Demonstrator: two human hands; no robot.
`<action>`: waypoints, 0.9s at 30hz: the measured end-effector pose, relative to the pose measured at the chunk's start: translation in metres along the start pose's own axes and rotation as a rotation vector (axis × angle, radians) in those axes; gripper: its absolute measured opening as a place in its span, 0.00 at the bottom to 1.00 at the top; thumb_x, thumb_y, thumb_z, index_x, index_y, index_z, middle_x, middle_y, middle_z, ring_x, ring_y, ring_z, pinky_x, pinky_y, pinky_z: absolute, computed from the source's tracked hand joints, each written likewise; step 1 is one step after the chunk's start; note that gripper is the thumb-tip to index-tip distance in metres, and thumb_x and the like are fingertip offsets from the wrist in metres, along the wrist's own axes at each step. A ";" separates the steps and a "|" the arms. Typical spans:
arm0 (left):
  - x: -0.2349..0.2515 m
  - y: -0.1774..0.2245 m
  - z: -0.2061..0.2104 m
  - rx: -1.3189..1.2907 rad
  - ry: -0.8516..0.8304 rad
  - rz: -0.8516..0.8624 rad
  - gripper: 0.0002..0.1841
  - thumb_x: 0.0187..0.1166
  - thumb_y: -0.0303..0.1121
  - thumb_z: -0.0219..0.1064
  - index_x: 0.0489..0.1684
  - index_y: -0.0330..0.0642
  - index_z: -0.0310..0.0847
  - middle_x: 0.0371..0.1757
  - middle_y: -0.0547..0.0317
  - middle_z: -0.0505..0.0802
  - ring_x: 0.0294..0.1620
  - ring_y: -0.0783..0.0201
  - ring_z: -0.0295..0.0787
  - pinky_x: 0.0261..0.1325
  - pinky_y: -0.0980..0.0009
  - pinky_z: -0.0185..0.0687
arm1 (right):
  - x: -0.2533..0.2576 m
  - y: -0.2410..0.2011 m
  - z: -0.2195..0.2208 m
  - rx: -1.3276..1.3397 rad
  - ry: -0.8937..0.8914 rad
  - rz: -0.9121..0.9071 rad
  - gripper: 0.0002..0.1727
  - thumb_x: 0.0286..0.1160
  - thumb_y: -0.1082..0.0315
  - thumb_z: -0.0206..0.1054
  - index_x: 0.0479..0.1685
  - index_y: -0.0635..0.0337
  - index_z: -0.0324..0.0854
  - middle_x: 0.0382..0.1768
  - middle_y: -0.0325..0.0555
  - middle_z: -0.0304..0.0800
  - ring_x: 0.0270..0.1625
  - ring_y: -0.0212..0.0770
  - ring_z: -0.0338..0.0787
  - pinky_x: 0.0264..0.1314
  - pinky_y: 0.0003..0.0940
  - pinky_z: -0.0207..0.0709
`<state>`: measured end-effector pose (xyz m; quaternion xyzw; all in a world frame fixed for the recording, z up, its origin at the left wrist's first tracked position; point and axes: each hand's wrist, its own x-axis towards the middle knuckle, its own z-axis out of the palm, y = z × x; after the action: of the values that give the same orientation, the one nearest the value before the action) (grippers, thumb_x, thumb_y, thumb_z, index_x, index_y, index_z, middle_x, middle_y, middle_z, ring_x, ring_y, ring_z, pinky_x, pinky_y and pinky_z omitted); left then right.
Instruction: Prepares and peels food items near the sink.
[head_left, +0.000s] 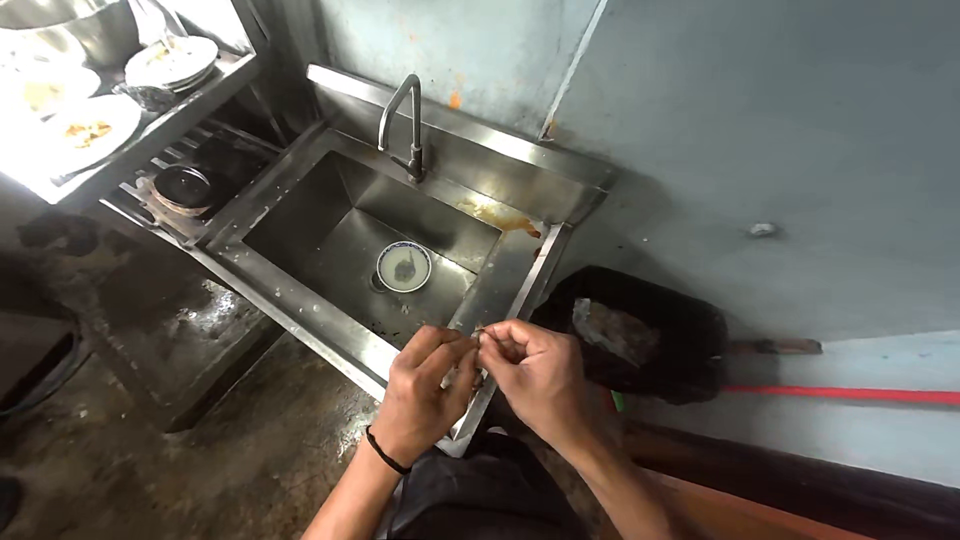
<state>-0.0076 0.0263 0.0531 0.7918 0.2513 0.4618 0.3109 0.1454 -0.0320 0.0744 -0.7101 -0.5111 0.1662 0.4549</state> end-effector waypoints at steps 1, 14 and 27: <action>0.000 0.001 0.001 0.007 0.007 -0.012 0.06 0.72 0.25 0.74 0.42 0.35 0.94 0.44 0.56 0.93 0.42 0.69 0.91 0.44 0.74 0.92 | 0.000 0.000 -0.001 0.004 0.001 -0.004 0.03 0.67 0.62 0.73 0.32 0.49 0.90 0.20 0.25 0.86 0.19 0.19 0.82 0.20 0.17 0.78; 0.002 0.009 -0.005 -0.003 -0.038 -0.088 0.06 0.68 0.30 0.77 0.34 0.37 0.90 0.39 0.59 0.93 0.35 0.73 0.89 0.36 0.77 0.88 | 0.002 0.000 -0.012 0.159 -0.115 -0.211 0.02 0.66 0.68 0.72 0.32 0.54 0.90 0.26 0.28 0.85 0.22 0.19 0.80 0.21 0.14 0.77; 0.013 0.005 -0.016 -0.102 -0.264 -0.143 0.04 0.69 0.28 0.74 0.25 0.41 0.88 0.29 0.66 0.90 0.28 0.77 0.83 0.29 0.79 0.81 | 0.010 0.003 -0.028 0.116 -0.316 -0.133 0.03 0.62 0.68 0.72 0.26 0.47 0.88 0.23 0.25 0.83 0.20 0.20 0.77 0.19 0.16 0.73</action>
<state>-0.0158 0.0359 0.0707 0.8089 0.2399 0.3425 0.4132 0.1708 -0.0367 0.0891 -0.6125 -0.6116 0.2745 0.4189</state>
